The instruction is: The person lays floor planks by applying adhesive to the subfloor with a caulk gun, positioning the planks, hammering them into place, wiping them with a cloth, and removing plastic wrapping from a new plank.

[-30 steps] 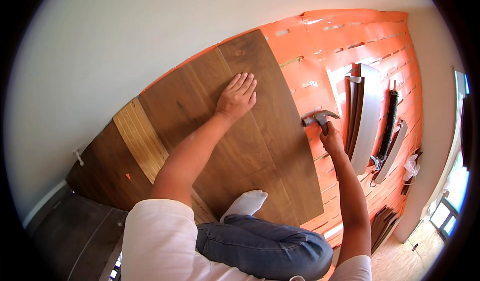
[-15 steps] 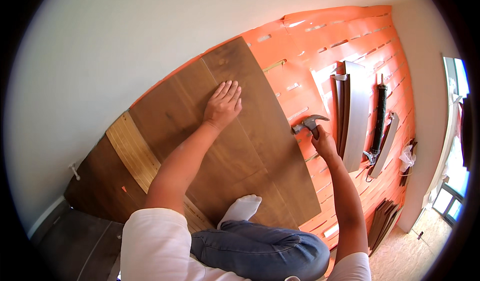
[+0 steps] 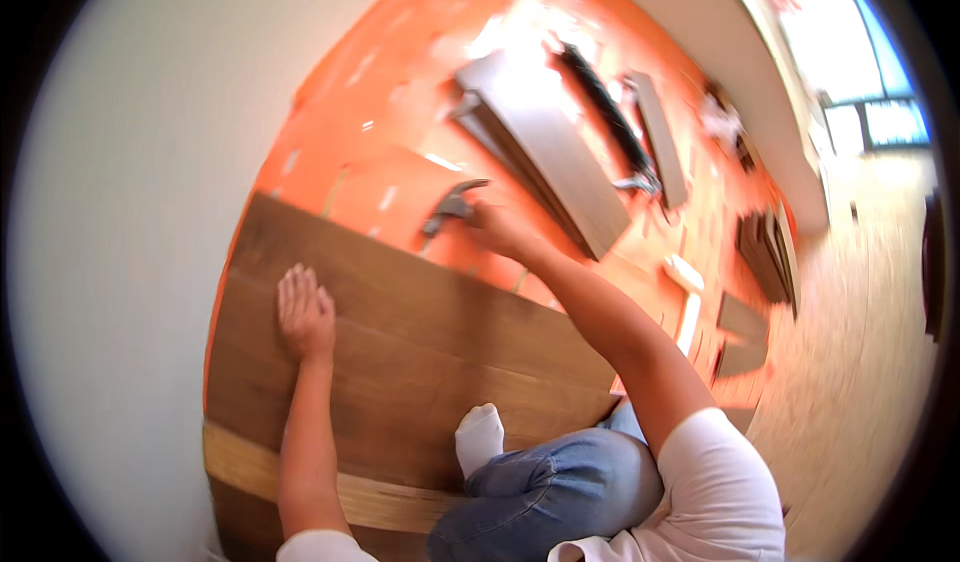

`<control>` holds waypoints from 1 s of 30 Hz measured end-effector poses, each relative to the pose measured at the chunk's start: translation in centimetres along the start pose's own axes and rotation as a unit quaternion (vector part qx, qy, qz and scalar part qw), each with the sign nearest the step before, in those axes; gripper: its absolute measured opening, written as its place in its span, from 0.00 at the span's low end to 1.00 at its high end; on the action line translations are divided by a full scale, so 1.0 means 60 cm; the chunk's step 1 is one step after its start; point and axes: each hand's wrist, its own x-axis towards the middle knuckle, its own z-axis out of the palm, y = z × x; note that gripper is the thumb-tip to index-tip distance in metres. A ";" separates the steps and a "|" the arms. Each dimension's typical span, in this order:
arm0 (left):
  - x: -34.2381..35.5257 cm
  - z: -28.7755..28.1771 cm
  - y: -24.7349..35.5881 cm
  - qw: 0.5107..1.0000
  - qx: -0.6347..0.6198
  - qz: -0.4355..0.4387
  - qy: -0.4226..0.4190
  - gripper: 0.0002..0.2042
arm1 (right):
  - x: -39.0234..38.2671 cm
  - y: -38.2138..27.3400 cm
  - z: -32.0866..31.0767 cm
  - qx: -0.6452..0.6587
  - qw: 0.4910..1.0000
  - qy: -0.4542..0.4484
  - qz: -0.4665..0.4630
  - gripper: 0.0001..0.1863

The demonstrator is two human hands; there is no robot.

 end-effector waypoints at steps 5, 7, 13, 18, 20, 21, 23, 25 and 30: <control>0.011 -0.004 0.031 0.998 0.025 0.044 -0.034 0.17 | -0.013 0.040 0.051 -0.022 0.994 0.073 0.075 0.17; 0.008 -0.013 0.039 0.998 0.011 0.040 -0.040 0.17 | -0.017 0.039 0.056 -0.043 0.993 0.090 0.062 0.16; 0.000 -0.008 0.020 0.998 0.013 0.056 -0.038 0.16 | -0.031 0.021 0.088 -0.126 0.973 0.181 0.060 0.09; 0.014 -0.029 0.029 0.996 0.032 0.068 -0.046 0.17 | -0.119 -0.046 0.063 -0.108 0.944 0.311 0.017 0.11; 0.016 -0.023 0.032 0.994 0.026 0.080 -0.064 0.17 | -0.189 -0.069 0.081 -0.025 0.957 0.288 -0.036 0.12; 0.013 -0.023 0.032 0.994 0.022 0.080 -0.069 0.17 | -0.230 -0.088 0.092 -0.001 0.951 0.299 -0.072 0.12; 0.010 -0.020 0.025 0.994 0.019 0.078 -0.073 0.18 | -0.334 -0.122 0.111 0.058 0.955 0.287 -0.057 0.11; 0.008 -0.019 0.027 0.993 0.016 0.087 -0.079 0.18 | -0.441 -0.117 0.155 0.091 0.954 0.287 0.005 0.12; 0.003 -0.028 0.023 0.991 0.023 0.094 -0.087 0.19 | -0.633 -0.097 0.171 0.100 0.938 0.240 0.228 0.17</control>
